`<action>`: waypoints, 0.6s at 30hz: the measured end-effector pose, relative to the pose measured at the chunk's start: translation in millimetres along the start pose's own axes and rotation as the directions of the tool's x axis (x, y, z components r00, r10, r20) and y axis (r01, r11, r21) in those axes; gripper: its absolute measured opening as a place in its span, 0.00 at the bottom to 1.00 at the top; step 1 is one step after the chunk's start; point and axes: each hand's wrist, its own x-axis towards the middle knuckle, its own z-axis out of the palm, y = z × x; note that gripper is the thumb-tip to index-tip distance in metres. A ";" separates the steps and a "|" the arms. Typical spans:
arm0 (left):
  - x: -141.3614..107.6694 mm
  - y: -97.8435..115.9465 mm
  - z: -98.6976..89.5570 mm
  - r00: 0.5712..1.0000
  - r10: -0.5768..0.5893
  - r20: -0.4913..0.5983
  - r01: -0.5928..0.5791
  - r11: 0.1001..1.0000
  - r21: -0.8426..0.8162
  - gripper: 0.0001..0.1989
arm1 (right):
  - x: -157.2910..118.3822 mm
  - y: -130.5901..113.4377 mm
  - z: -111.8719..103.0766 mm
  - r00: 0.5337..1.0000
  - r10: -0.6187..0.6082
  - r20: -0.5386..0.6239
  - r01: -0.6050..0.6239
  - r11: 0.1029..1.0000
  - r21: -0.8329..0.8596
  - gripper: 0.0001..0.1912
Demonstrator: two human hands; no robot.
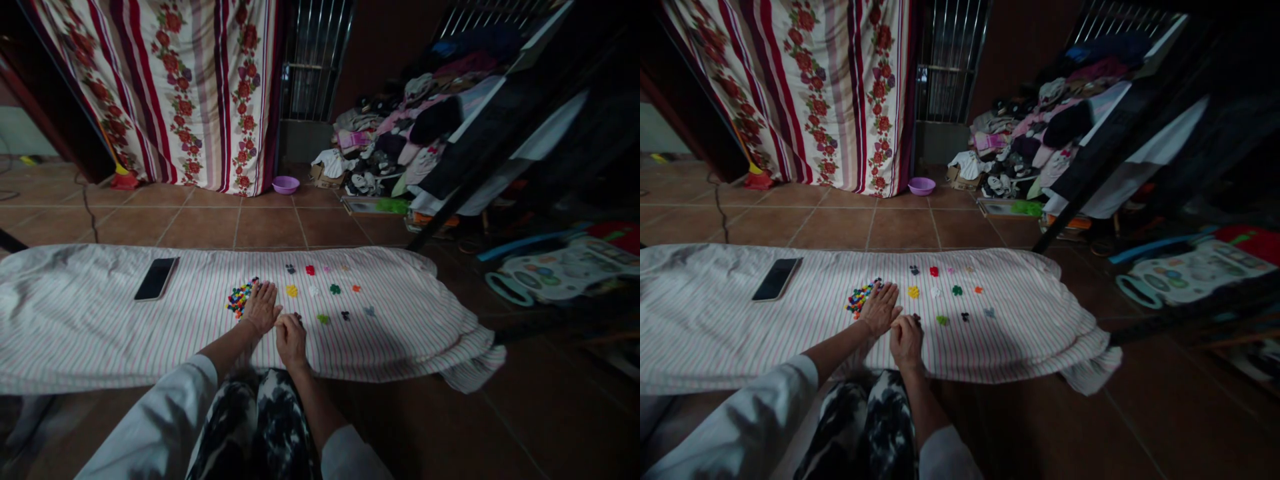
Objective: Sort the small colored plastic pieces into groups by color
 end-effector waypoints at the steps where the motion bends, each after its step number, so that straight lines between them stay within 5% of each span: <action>1: -0.5 -0.5 -1.7 1.000 -0.007 0.000 0.007 1.000 -0.004 0.28 | -0.2 0.5 0.2 1.000 -0.003 0.003 0.003 1.000 -0.006 0.13; 9: -40.6 -13.8 -9.7 0.973 -0.141 -0.185 0.140 0.990 -0.018 0.29 | -1.1 4.7 1.9 1.000 -0.028 0.012 0.028 0.999 -0.020 0.13; 13: -70.4 -33.2 -8.1 0.972 -0.139 -0.191 0.137 0.990 -0.024 0.28 | -0.9 4.8 2.2 1.000 -0.020 0.012 0.021 0.999 -0.030 0.13; 18: -100.4 -50.8 -6.5 0.915 -0.348 -0.204 0.356 0.934 0.003 0.29 | -0.2 6.1 3.2 1.000 -0.007 0.003 0.007 1.000 0.004 0.13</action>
